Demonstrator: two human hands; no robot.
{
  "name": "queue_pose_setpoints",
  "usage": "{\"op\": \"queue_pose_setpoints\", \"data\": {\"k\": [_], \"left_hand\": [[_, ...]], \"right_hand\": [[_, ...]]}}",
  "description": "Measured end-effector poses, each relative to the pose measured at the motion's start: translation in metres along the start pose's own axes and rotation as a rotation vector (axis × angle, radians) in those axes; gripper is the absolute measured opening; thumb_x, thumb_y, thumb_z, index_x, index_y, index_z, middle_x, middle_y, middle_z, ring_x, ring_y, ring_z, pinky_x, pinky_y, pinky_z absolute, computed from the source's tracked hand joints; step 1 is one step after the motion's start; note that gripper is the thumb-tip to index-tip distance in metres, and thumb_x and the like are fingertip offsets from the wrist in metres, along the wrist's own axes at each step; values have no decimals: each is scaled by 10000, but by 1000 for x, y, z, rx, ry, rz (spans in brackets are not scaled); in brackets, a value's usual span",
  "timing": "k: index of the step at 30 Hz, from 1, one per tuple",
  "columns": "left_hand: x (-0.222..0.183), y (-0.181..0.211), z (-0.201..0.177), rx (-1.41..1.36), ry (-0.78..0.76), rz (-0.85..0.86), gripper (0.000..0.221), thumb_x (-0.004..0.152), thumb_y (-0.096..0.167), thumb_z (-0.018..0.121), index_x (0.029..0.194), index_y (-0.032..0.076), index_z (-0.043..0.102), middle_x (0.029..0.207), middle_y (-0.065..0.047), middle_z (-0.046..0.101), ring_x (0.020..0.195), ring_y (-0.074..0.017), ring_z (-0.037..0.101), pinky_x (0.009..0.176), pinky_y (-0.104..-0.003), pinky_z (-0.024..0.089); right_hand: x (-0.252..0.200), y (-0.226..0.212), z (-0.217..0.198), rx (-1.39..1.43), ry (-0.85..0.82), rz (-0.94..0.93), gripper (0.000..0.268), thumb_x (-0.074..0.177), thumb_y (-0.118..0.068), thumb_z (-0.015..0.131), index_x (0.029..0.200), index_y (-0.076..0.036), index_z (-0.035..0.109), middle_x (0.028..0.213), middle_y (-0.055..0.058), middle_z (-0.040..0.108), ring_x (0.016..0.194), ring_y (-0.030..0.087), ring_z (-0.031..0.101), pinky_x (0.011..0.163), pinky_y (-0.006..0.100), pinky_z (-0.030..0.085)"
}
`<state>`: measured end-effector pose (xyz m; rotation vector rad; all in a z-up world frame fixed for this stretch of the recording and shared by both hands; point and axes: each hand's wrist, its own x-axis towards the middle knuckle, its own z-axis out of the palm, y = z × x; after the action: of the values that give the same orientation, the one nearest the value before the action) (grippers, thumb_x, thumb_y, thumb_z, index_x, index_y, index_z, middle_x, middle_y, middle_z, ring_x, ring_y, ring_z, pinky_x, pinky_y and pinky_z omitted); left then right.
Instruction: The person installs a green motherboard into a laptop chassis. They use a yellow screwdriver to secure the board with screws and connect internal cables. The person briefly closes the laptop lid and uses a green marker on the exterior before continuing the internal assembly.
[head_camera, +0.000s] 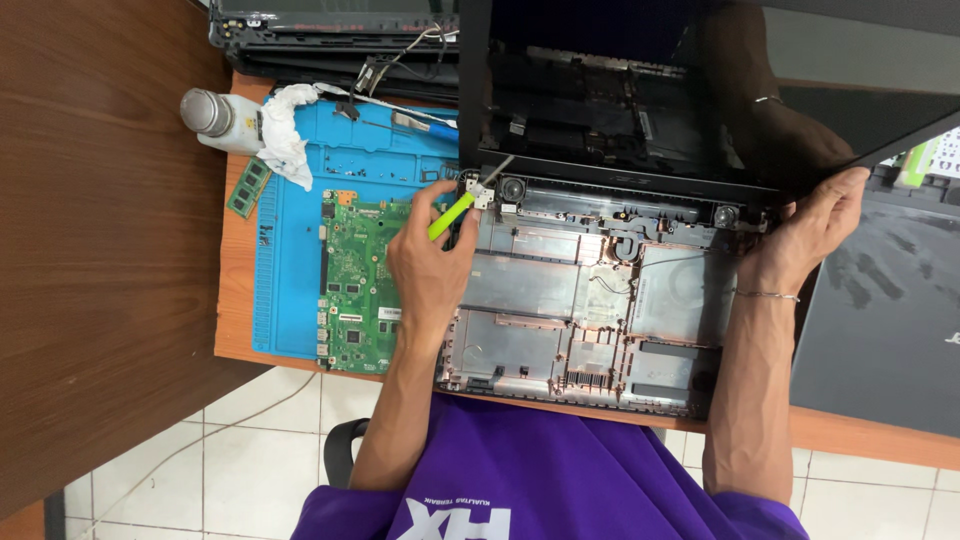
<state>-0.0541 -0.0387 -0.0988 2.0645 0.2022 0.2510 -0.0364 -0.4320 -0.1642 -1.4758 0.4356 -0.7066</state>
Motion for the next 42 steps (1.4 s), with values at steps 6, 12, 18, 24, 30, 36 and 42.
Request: {"op": "queue_pose_setpoints", "data": {"k": [6,12,18,24,30,36,42], "left_hand": [[-3,-1,1,-5,3,-2,368,909,184,807,1244,109,672,818,-114,675,827,-228,769,687,-349,680],[-1,1,-1,29,-12,-19,370,904,197,808,1238,101,681,789,-119,671,793,-223,765,661,-346,674],[1,5,-3,43,-31,-11,372,908,188,798,1238,89,657,880,-162,733,878,-282,783,708,-378,662],[1,7,-15,2,-53,64,373,928,199,754,1239,49,614,1009,-199,740,949,-323,758,803,-395,630],[-20,-18,-52,144,73,31,172,1114,198,537,1154,53,620,926,-117,682,814,-300,676,733,-438,514],[-44,-43,-101,373,339,97,168,1096,159,581,1150,14,647,1030,-137,610,1025,-337,583,910,-471,450],[-56,-66,-123,449,440,-32,184,1023,155,662,1143,24,710,1054,-109,619,1044,-324,566,925,-472,433]], "right_hand": [[-2,-12,4,-43,17,54,500,1108,-564,494,1197,-86,612,1034,-24,596,924,47,554,778,217,444],[-14,-28,15,-101,16,-12,415,1196,-438,590,1083,-45,520,926,-4,461,846,70,424,752,226,359],[-24,-48,30,-83,-74,-182,234,1169,-225,664,1232,-24,564,1172,34,643,1074,101,627,975,275,582],[-29,-49,28,-208,-12,-245,276,1157,-155,704,1327,-48,515,1192,34,558,913,122,511,793,264,447],[-35,-53,25,-678,103,-919,539,1030,120,775,1426,-47,449,1366,134,522,1286,259,534,1052,435,523],[-65,-82,42,-536,-235,-749,241,1076,60,750,1213,-14,565,1116,125,626,934,221,595,836,341,483],[-119,-116,114,-613,-862,-663,135,1011,-56,792,1096,-39,688,1043,110,717,933,205,684,808,315,538]]}}
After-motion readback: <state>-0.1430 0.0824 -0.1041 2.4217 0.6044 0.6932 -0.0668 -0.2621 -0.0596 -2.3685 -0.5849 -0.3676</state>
